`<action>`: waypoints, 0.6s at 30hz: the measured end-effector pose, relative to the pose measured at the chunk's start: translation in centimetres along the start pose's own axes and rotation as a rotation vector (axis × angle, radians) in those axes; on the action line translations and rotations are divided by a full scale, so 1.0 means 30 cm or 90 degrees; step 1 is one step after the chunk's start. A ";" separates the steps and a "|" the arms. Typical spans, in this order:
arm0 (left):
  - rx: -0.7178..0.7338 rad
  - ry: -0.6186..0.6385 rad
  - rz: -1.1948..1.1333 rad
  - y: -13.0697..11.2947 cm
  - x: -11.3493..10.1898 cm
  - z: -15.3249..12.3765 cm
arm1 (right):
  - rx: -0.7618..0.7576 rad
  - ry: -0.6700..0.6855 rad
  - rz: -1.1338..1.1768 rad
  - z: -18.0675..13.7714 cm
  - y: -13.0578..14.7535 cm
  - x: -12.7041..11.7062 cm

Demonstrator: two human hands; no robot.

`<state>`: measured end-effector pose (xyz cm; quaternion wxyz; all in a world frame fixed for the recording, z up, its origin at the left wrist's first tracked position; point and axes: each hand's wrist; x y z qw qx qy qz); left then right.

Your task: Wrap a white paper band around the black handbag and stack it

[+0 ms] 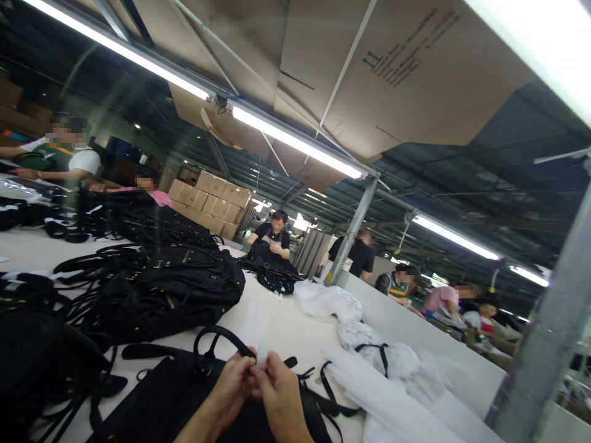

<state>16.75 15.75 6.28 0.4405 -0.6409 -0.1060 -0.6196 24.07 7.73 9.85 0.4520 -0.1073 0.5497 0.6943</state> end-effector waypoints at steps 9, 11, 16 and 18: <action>0.027 0.053 0.075 -0.010 0.013 -0.003 | 0.208 0.047 0.052 0.120 0.051 -0.053; 0.041 0.052 0.201 -0.029 0.025 -0.006 | 0.176 0.021 0.048 0.148 0.069 -0.072; 0.253 0.057 0.553 -0.133 0.101 -0.055 | 0.123 0.014 0.040 0.199 0.122 -0.123; 0.449 0.016 0.738 -0.182 0.124 -0.072 | 0.114 0.044 0.035 0.202 0.139 -0.134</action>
Point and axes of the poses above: each hand's wrist, its own z-axis towards the middle knuckle, its own x-axis out of the palm, y = z × x, and after that the axes turned 11 degrees about -z, right-handed
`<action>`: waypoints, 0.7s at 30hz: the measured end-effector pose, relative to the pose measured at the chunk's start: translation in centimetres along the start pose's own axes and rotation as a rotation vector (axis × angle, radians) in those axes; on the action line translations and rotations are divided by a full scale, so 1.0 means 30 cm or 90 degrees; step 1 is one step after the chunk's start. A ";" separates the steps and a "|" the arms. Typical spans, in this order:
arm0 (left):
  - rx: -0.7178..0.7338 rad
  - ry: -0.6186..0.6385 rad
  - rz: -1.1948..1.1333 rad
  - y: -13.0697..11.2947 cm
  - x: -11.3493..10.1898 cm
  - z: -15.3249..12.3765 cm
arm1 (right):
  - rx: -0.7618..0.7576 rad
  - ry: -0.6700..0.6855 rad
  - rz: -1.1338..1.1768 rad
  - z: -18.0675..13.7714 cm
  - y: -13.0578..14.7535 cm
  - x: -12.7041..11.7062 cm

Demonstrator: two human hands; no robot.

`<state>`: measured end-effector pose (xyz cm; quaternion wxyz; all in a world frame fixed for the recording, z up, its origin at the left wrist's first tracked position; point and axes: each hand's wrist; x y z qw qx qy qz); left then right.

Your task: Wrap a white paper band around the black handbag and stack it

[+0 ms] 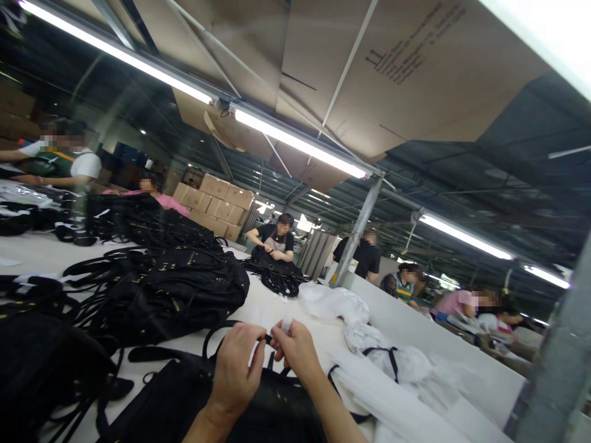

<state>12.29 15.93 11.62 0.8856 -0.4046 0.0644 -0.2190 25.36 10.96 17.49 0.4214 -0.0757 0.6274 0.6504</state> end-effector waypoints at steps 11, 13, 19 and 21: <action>0.028 0.183 0.408 0.029 -0.017 0.010 | -0.013 0.014 -0.030 0.029 0.002 -0.015; 0.001 0.175 0.352 -0.004 -0.016 0.014 | -0.023 0.031 -0.010 0.018 0.007 -0.009; -0.114 0.142 -0.037 -0.001 0.003 0.026 | -0.017 0.071 0.028 -0.037 0.008 -0.002; -0.133 0.151 -0.099 0.025 0.011 0.026 | -0.011 0.070 0.045 -0.050 0.005 -0.005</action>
Point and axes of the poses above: each hand's wrist, its own z-axis towards the middle knuckle, its own x-axis out of the palm, y = z × x, and after that the axes turned 11 degrees about -z, right-handed
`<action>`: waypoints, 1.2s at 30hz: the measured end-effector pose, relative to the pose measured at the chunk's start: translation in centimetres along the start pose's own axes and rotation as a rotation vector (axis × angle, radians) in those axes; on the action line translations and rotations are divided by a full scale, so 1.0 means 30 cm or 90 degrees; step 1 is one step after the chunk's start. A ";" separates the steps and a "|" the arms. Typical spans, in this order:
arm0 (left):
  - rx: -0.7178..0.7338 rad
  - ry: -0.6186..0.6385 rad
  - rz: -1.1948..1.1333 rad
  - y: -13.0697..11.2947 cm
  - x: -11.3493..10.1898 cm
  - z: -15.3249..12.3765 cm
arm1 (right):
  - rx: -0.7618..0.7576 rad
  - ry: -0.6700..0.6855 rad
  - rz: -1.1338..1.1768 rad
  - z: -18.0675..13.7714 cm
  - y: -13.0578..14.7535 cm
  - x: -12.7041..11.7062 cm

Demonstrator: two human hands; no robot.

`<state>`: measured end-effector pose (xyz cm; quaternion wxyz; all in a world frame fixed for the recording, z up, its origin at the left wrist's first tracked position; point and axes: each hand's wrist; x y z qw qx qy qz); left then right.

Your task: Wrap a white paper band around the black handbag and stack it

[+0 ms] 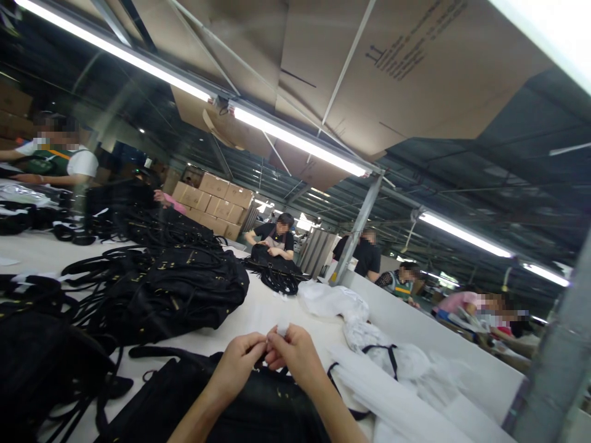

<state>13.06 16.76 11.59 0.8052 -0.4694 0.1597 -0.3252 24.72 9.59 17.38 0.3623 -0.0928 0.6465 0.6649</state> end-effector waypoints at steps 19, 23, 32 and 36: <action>-0.012 -0.110 -0.183 0.043 0.052 0.002 | 0.025 -0.093 0.330 -0.073 -0.002 0.015; -0.005 -0.159 -0.193 0.046 0.053 0.005 | 0.060 -0.029 0.176 -0.091 -0.001 0.011; 0.030 -0.220 -0.130 0.042 0.052 -0.005 | 0.109 -0.070 0.050 -0.100 0.019 0.039; 0.040 -0.208 -0.096 0.032 0.050 -0.006 | 0.119 -0.071 0.056 -0.100 0.022 0.051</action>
Point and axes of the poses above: each hand's wrist, its own z-axis towards the middle knuckle, its own x-axis out of the palm, y = z × x, and after that the axes turned 11 degrees about -z, right-handed
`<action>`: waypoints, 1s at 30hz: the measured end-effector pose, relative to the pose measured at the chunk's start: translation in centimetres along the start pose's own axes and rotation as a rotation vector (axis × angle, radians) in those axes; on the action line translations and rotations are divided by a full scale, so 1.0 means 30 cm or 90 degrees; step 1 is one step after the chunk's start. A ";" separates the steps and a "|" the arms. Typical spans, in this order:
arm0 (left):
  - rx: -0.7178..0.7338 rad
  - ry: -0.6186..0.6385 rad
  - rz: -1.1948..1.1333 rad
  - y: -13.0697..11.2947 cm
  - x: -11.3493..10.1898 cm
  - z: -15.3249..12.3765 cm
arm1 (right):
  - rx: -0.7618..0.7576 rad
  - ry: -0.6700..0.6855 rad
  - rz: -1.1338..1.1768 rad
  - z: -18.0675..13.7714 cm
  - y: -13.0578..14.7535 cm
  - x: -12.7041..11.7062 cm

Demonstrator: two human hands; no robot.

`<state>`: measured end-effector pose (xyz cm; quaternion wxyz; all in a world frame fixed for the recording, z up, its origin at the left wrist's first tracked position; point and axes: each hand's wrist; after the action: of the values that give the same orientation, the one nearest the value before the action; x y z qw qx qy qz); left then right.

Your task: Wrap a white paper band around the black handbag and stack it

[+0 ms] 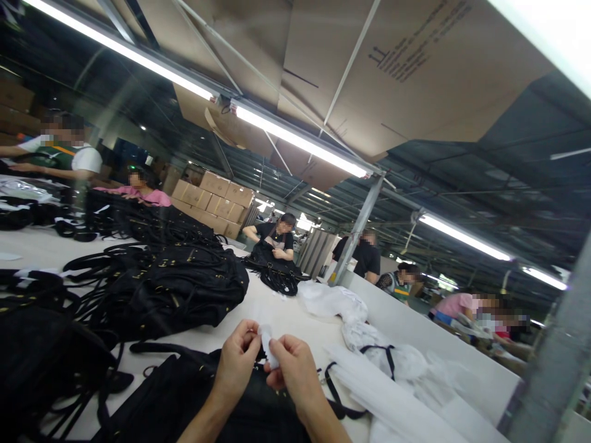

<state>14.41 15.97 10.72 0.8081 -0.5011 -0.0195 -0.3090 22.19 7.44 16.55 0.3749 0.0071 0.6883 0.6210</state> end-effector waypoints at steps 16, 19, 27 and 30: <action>0.032 0.034 0.020 0.008 -0.005 -0.011 | -0.045 -0.057 -0.124 0.070 0.023 0.036; 0.038 0.039 0.045 0.009 -0.008 -0.012 | -0.040 -0.025 -0.111 0.064 0.025 0.022; 0.066 0.029 0.092 0.014 -0.011 -0.014 | 0.001 0.042 -0.062 0.064 0.039 -0.001; 0.059 0.039 0.112 0.014 -0.016 -0.011 | -0.015 0.057 0.001 0.067 0.033 0.002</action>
<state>14.14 16.06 10.06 0.8546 -0.4535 0.0348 -0.2508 22.76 9.41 17.46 0.3431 -0.0246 0.6973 0.6289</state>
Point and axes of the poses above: each hand's wrist, its own z-axis towards the middle knuckle, its own x-axis out of the palm, y = z × x, and after that the axes turned 11 degrees about -z, right-handed
